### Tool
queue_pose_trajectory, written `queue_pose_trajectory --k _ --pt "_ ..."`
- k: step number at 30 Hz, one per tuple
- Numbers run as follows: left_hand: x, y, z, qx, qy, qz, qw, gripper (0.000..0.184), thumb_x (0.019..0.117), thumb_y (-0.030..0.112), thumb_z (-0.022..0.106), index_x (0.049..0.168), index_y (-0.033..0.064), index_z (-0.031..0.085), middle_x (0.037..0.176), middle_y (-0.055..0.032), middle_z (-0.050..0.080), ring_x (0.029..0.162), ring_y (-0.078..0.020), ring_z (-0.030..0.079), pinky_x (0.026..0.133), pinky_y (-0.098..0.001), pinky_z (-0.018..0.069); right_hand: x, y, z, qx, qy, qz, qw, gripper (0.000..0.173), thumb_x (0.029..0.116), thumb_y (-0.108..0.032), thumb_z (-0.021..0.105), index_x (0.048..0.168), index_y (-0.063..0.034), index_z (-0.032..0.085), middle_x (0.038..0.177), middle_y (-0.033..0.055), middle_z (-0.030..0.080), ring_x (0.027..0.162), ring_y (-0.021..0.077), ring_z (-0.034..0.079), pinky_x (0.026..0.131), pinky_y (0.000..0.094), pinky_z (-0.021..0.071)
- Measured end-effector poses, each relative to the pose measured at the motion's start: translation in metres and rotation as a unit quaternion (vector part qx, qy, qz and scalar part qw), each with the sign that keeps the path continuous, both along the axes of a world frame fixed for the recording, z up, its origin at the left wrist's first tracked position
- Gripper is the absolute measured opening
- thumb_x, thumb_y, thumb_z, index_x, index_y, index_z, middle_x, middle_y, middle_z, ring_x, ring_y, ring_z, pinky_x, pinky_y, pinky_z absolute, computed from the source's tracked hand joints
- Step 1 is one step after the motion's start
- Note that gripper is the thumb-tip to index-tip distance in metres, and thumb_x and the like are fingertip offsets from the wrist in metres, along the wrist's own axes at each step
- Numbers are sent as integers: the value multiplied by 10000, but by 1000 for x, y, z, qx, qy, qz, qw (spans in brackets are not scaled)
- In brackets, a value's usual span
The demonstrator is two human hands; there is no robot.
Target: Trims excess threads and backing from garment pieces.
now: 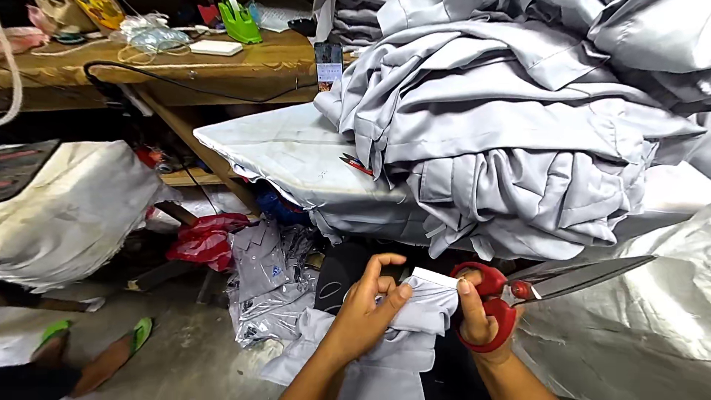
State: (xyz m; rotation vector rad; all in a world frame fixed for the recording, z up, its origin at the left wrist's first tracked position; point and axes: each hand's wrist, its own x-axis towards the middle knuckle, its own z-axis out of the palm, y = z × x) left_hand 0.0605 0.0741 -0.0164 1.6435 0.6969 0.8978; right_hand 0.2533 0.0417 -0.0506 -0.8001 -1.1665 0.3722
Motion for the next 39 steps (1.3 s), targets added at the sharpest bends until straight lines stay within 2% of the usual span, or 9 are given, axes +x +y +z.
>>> queue_pose_trajectory --k 1,3,6,10,14,17,23,35,39 --pt "1 0 -3 2 3 -10 1000 600 1021 518 546 1389 44 547 776 92 589 691 21 553 661 -194 499 -1 -1 -2 -2 -1 6 1000 32 966 -230 685 941 -210 686 829 -148 697 745 -64 649 698 123 553" --pt "3 1 -6 8 0 -40 999 416 1018 406 605 1145 21 695 932 44 718 856 22 659 799 -211 566 -1 -1 -4 -1 7 14 1000 17 962 -208 686 945 -210 686 837 -143 702 757 -54 657 708 134 559" --pt "5 4 -7 7 13 -42 999 207 1008 213 622 932 42 711 852 55 684 796 43 626 744 -175 534 2 -1 0 -25 -21 4 999 36 961 -202 684 925 -196 680 817 -149 693 739 -68 642 693 124 548" --pt "-7 8 -9 29 84 10 996 203 1011 243 590 975 80 706 846 58 680 790 22 628 744 -212 530 27 -9 11 -177 -52 113 976 83 948 -227 698 914 -158 667 709 -163 624 562 -81 542 505 112 471" --pt "-18 13 -15 45 101 44 993 201 992 210 560 1029 77 707 892 53 694 832 31 636 776 -207 536 76 -26 7 -323 -179 216 904 516 902 -699 608 930 -184 622 714 -167 535 591 -94 474 524 108 402" --pt "-18 16 -20 61 115 47 990 204 983 222 556 996 85 705 872 48 681 824 18 625 764 -231 522 104 -38 1 -398 -267 253 840 691 840 -832 538 912 -149 612 680 -128 500 577 -70 449 521 133 380" --pt "-9 17 -23 46 120 29 991 203 977 229 542 976 100 698 835 63 660 787 26 607 730 -222 508 120 -47 5 -440 -307 298 790 688 835 -828 555 888 -145 611 644 -123 470 549 -65 424 502 138 351" --pt "-6 9 -27 53 118 3 992 230 991 243 521 985 88 693 830 29 662 789 -22 616 731 -288 505 106 -35 4 -395 -302 327 804 672 860 -795 562 874 -126 618 634 -121 480 542 -77 425 493 120 341" --pt "-3 8 -28 33 105 -4 994 378 1072 394 444 1013 112 689 822 50 646 785 -21 617 736 -302 512 108 -35 4 -386 -299 330 808 658 882 -779 547 881 -125 621 637 -122 490 542 -83 428 493 115 343"
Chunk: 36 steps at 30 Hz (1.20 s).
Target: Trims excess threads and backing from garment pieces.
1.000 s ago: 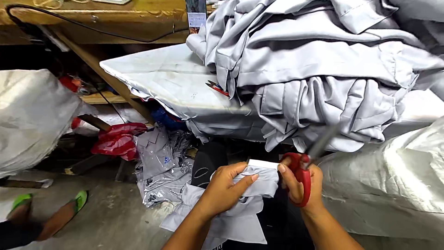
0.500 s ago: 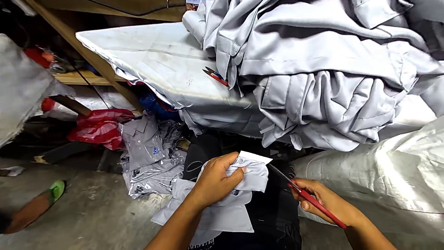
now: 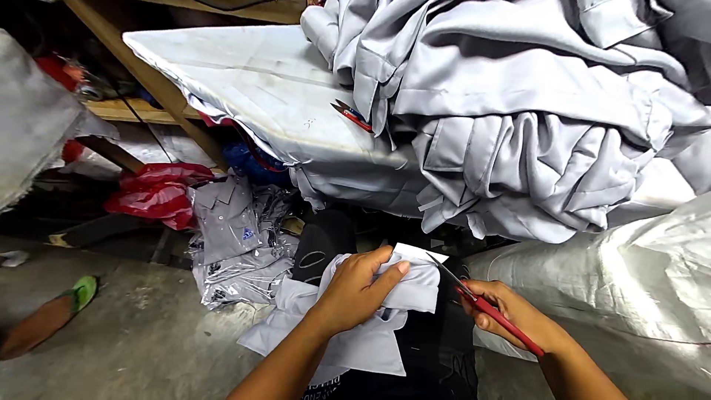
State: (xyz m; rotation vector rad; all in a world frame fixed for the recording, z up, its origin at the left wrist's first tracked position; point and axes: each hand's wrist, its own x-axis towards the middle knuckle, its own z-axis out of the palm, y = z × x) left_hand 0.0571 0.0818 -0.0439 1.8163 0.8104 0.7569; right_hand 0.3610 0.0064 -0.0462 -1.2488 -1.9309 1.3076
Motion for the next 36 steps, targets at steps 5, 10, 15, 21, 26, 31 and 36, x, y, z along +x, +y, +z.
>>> queue_pose_trajectory --k 5,10,15,21,26,31,36 --pt "7 -3 -4 -24 -11 15 1000 365 1073 393 476 1054 112 707 846 54 678 795 -14 636 755 -291 527 0 0 0 -5 2 1 1000 668 878 -791 539 868 -127 610 637 -118 480 542 -77 428 490 117 340" --pt "5 -5 -4 -22 -25 8 999 338 1081 332 468 1078 89 704 861 49 682 806 8 630 769 -252 524 1 0 -2 -11 -1 11 1000 687 873 -804 528 882 -121 600 645 -111 476 550 -69 428 499 127 343" --pt "5 -4 -3 -23 -16 -9 1000 336 1082 330 465 1062 87 696 841 48 668 790 2 623 753 -254 517 0 0 -5 -10 5 9 1000 675 877 -795 536 880 -124 599 643 -115 474 549 -73 425 496 121 337" --pt "4 -3 -4 -15 -27 -31 999 325 1085 307 466 1054 76 693 838 50 663 785 23 611 752 -228 509 2 1 -4 -7 2 16 1000 663 886 -782 538 876 -124 610 636 -117 472 544 -76 421 492 119 331" --pt "2 1 -2 4 1 -65 998 353 1087 321 455 1063 57 689 848 15 661 801 -9 611 771 -262 504 8 -2 -1 -20 -13 15 1000 649 877 -781 557 822 -137 605 602 -118 466 511 -73 410 467 128 324" --pt "0 5 -1 39 34 -107 993 380 1088 328 443 1059 37 686 861 -37 668 829 -67 625 791 -308 500 17 -6 2 -38 -20 33 999 608 882 -751 589 795 -150 612 576 -125 459 489 -75 407 447 128 313" --pt "0 9 -4 52 42 -137 988 376 1088 325 446 1040 32 677 849 -52 659 819 -90 623 780 -327 497 20 -10 4 -59 -20 29 998 564 880 -713 637 733 -170 590 536 -143 423 456 -84 380 422 122 278"
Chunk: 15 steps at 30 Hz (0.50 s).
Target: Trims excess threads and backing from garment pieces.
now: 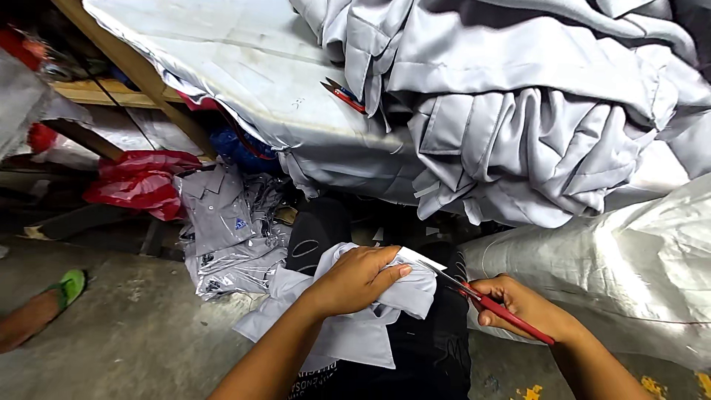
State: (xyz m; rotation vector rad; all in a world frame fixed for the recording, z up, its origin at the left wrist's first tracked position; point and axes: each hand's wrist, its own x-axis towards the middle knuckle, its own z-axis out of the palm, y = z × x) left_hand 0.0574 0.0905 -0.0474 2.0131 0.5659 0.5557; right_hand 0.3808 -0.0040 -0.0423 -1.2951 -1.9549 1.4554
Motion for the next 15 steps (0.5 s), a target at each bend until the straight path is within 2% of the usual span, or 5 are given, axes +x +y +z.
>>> queue_pose_trajectory --k 7,13,15 --pt "2 1 1 19 23 -42 999 380 1088 318 441 1035 22 673 842 -85 661 811 -153 633 765 -381 496 -2 -2 -1 5 -23 41 999 650 889 -778 545 798 -137 598 583 -118 442 505 -64 404 464 140 307" --pt "-1 3 4 32 47 -51 997 399 1093 321 421 1034 15 670 859 -106 663 827 -186 642 765 -409 496 -8 -4 -5 -1 -13 13 1000 569 896 -702 622 729 -159 587 537 -139 419 466 -82 377 434 131 281" --pt "-1 3 3 36 47 -56 997 397 1092 322 422 1007 18 663 824 -93 646 792 -178 626 738 -397 487 -8 -5 -7 -5 2 8 1000 555 892 -690 641 725 -164 585 537 -145 420 464 -90 375 429 121 275"
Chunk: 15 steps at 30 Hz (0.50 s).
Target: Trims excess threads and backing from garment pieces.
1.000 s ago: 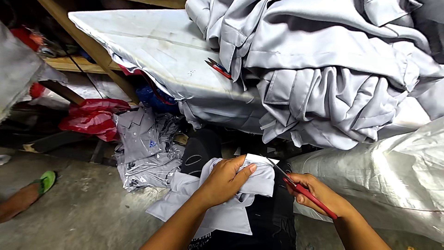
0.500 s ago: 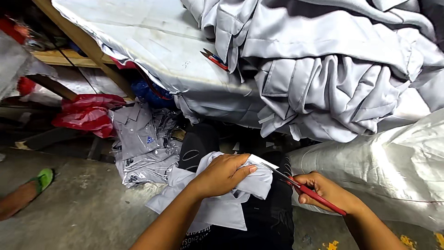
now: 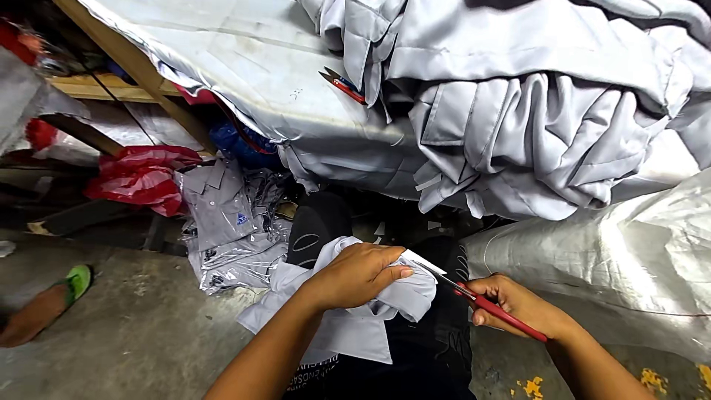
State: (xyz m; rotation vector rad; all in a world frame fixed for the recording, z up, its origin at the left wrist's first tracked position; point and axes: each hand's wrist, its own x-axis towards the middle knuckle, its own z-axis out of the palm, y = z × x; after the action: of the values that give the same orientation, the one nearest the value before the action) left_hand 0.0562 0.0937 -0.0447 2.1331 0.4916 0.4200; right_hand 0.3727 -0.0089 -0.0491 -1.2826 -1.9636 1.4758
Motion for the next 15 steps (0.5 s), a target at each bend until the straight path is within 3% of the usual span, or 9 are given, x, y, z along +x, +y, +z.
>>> queue_pose_trajectory --k 4,11,15 --pt "3 0 -2 17 -3 -23 1000 401 1094 328 425 973 19 650 779 -92 621 751 -191 610 705 -395 476 -2 -1 -2 -22 10 11 1000 605 883 -748 594 760 -156 588 568 -135 445 489 -76 400 451 129 298" --pt "1 2 1 24 10 -40 999 405 1093 330 420 963 18 644 770 -96 612 751 -207 609 704 -406 472 -8 -3 -10 -15 29 -14 999 533 886 -667 668 718 -169 582 540 -150 433 467 -96 388 432 110 289" --pt "3 4 -1 23 9 -53 998 414 1092 338 424 916 25 629 722 -79 575 703 -194 579 665 -389 451 -10 -5 -17 -26 56 0 998 570 904 -700 614 769 -147 595 582 -131 479 504 -84 424 460 118 323"
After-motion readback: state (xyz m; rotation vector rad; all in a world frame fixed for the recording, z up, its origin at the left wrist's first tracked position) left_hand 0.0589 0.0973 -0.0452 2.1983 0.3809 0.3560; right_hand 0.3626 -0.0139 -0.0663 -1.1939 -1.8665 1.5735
